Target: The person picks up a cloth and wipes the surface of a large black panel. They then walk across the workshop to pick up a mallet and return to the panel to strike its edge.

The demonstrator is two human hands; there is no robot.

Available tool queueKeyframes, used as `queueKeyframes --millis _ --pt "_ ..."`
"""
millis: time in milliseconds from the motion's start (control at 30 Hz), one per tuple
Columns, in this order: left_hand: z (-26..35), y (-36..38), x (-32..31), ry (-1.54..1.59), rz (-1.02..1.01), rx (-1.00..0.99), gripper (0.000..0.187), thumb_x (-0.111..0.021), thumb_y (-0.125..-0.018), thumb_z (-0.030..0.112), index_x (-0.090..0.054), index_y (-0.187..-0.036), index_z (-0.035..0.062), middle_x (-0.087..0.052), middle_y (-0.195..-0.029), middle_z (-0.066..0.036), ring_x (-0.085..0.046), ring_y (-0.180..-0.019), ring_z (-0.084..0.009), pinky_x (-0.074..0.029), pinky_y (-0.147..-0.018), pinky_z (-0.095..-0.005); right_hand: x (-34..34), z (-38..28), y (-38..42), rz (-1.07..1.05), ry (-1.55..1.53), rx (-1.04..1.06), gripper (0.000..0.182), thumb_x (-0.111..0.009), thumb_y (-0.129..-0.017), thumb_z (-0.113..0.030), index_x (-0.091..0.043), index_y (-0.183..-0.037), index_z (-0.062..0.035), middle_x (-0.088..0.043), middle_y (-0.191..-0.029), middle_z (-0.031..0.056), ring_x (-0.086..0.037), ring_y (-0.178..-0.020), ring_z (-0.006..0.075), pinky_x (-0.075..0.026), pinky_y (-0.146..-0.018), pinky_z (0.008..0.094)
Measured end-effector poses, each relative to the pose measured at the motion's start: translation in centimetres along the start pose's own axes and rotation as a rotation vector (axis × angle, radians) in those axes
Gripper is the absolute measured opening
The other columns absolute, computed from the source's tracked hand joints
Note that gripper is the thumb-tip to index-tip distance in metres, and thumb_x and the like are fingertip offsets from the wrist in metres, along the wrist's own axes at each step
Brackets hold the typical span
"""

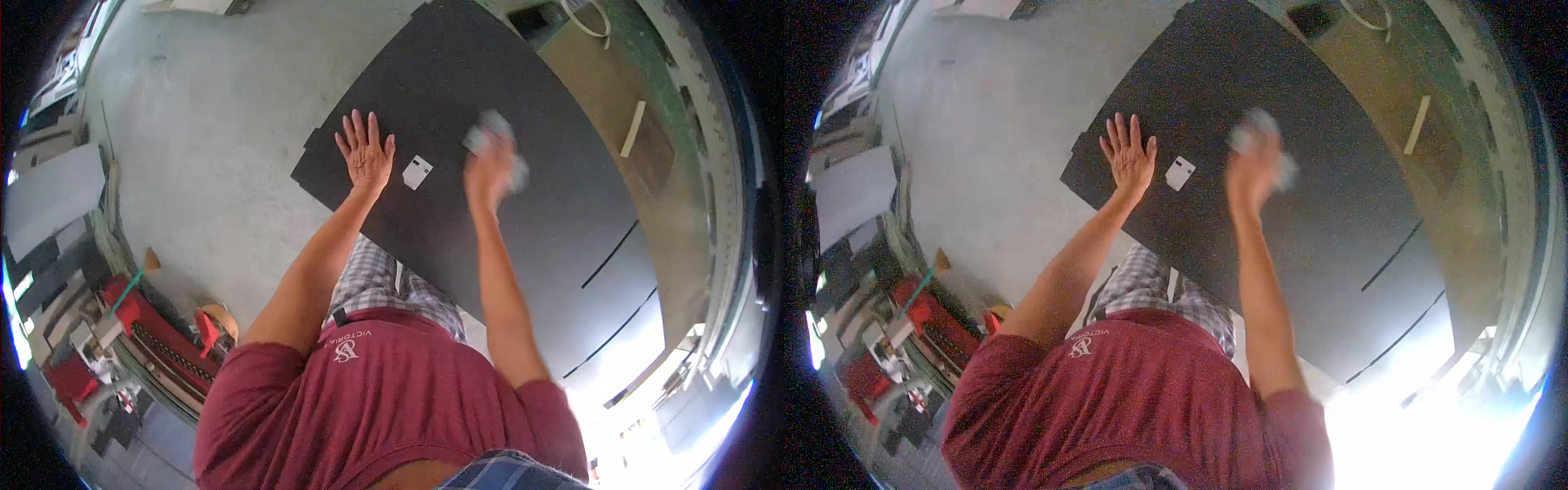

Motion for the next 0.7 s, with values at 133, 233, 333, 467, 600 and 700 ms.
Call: queueKeyframes --millis 133,233,333,467,600,700 --pt "0.4 -1.0 1.4 -0.141 -0.091 0.029 0.057 -0.041 -0.092 0.039 -0.035 -0.138 0.006 -0.022 -0.148 -0.02 -0.014 -0.138 -0.0378 -0.009 -0.109 -0.057 -11.6 -12.4 -8.5 -0.224 -0.534 0.191 0.035 -0.049 -0.087 -0.024 -0.056 -0.118 -0.0112 -0.048 -0.129 0.0158 -0.039 -0.125 0.033 -0.032 -0.101 0.0503" --pt "-0.1 -0.8 -0.2 -0.118 -0.034 -0.041 0.058 -0.037 -0.094 0.043 -0.035 -0.139 0.006 -0.021 -0.149 -0.02 -0.014 -0.139 -0.037 -0.01 -0.108 -0.0574 -11.8 -11.4 -9.5 -0.034 0.021 0.452 0.03 -0.048 -0.089 -0.023 -0.055 -0.117 -0.0152 -0.045 -0.13 0.0132 -0.042 -0.121 0.0333 -0.03 -0.102 0.0555" --pt "0.3 0.0 -1.2 -0.09 -0.009 -0.051 0.059 -0.036 -0.095 0.044 -0.032 -0.141 0.0072 -0.019 -0.149 -0.019 -0.013 -0.139 -0.0365 -0.01 -0.109 -0.0564 -4.6 0.4 -9.2 -0.02 -0.077 -0.031 0.033 -0.05 -0.087 -0.02 -0.053 -0.117 -0.0049 -0.05 -0.123 0.0174 -0.047 -0.114 0.0349 -0.038 -0.096 0.0494" --pt "0.3 0.0 -1.1 -0.155 -0.051 -0.015 0.061 -0.032 -0.095 0.046 -0.027 -0.144 0.0101 -0.017 -0.15 -0.017 -0.011 -0.14 -0.035 -0.01 -0.11 -0.0547 10.7 22.0 6.5 0.219 0.574 -0.523 0.03 -0.05 -0.089 -0.026 -0.059 -0.108 -0.0048 -0.055 -0.117 0.0141 -0.054 -0.105 0.0292 -0.046 -0.084 0.0419" --pt "1.5 0.0 -0.1 -0.158 -0.044 -0.017 0.06 -0.031 -0.096 0.046 -0.028 -0.143 0.0079 -0.018 -0.15 -0.019 -0.011 -0.139 -0.0366 -0.01 -0.109 -0.0557 23.5 44.1 39.4 -0.122 0.709 -0.992 0.037 -0.043 -0.094 -0.031 -0.055 -0.122 -0.0083 -0.061 -0.114 0.0141 -0.06 -0.101 0.0277 -0.047 -0.089 0.0409" --pt "1.7 0.0 0.7 -0.145 -0.059 0.004 0.059 -0.035 -0.094 0.043 -0.03 -0.142 0.0088 -0.018 -0.15 -0.019 -0.011 -0.139 -0.037 -0.01 -0.11 -0.0552 26.0 42.0 45.0 0.086 0.7 -0.798 0.037 -0.046 -0.095 -0.026 -0.054 -0.119 0.0005 -0.063 -0.107 0.0115 -0.061 -0.093 0.0224 -0.052 -0.077 0.032"
Point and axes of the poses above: each hand's wrist, its own y-axis away from the middle knuckle, its own x-axis out of the back of the hand, z = x × y, the point moved 4 cm from there along -y, towards the middle knuckle
